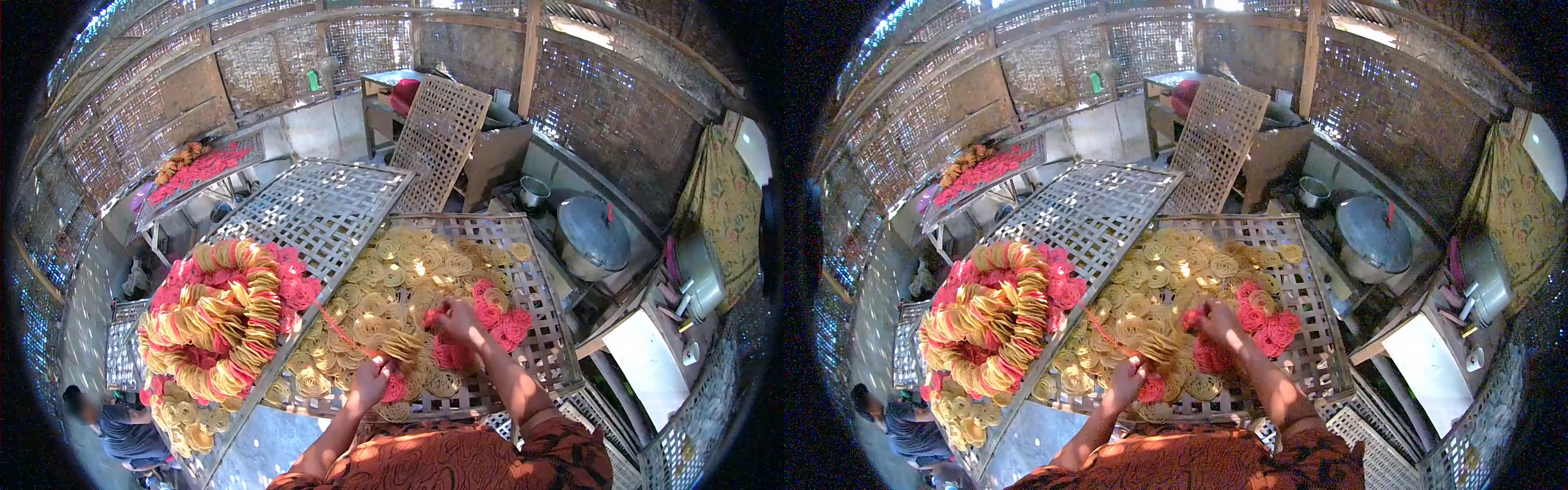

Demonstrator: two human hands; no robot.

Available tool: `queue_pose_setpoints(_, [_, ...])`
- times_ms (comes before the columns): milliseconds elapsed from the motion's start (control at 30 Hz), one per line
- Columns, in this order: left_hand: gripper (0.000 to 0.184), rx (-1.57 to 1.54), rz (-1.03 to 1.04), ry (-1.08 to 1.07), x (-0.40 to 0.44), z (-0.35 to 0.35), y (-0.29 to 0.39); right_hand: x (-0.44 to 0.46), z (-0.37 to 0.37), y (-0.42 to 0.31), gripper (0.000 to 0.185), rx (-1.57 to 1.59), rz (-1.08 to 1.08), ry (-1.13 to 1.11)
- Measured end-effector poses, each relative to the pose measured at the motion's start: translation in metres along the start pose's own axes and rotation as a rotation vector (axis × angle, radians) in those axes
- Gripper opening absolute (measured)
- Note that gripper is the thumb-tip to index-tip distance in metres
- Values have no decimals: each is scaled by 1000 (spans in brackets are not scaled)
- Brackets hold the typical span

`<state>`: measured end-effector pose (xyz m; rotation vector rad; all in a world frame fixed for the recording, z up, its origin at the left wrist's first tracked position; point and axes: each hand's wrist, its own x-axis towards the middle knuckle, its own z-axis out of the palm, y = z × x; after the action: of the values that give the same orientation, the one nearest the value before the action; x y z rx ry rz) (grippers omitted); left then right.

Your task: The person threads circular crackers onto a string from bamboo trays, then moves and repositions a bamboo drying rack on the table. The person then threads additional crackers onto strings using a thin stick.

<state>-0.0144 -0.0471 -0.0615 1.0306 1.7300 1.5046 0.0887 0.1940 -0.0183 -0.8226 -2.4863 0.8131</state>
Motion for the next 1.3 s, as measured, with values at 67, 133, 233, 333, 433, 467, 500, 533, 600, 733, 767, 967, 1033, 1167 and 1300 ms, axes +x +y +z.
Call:
queue_pose_setpoints(67, [23, 34, -49, -31, -2, 3, 14, 6, -12, 6, 29, 304, 177, -33])
queue_pose_setpoints(133, [23, 53, -74, -55, -5, 5, 27, 8, -28, 13, 25, 502, 175, 35])
queue_pose_setpoints(233, [23, 104, -80, -73, -5, 7, 42, 1, -37, 10, 20, 662, 107, 135])
queue_pose_setpoints(333, [23, 195, -89, -70, -4, 8, 44, -3, -44, 4, 19, 605, 138, 179])
queue_pose_setpoints(433, [23, 210, -83, -64, -2, 11, 37, -5, -44, 2, 17, 563, 149, 230])
queue_pose_setpoints(467, [23, 222, -102, -70, -2, 11, 46, -8, -44, -1, 16, 541, 147, 244])
queue_pose_setpoints(500, [23, 234, -122, -76, -3, 12, 55, -11, -47, -4, 16, 519, 144, 258])
queue_pose_setpoints(533, [23, 237, -126, -70, -3, 13, 62, -15, -55, -11, 17, 474, 59, 149])
queue_pose_setpoints(600, [23, 241, -137, -56, -4, 15, 71, -25, -72, -26, 19, 379, -110, -72])
queue_pose_setpoints(733, [24, 266, -99, -87, -5, 14, 48, -33, -76, -12, 33, 283, -252, -340])
queue_pose_setpoints(767, [24, 240, -135, -86, -6, 14, 58, -33, -74, -8, 34, 53, -277, -226])
queue_pose_setpoints(967, [27, 157, -81, -107, -9, 15, 52, -33, -34, 52, 24, 12, -112, 23])
queue_pose_setpoints(1033, [27, 158, -59, -113, -12, 16, 57, -36, -57, 17, 20, 161, -3, 162])
queue_pose_setpoints(1167, [27, 27, -53, -106, -7, 20, 19, -28, -53, 28, 20, 433, 49, 352])
queue_pose_setpoints(1300, [27, -78, -52, -116, -6, 23, -6, -29, -54, 19, 18, 472, -14, 467])
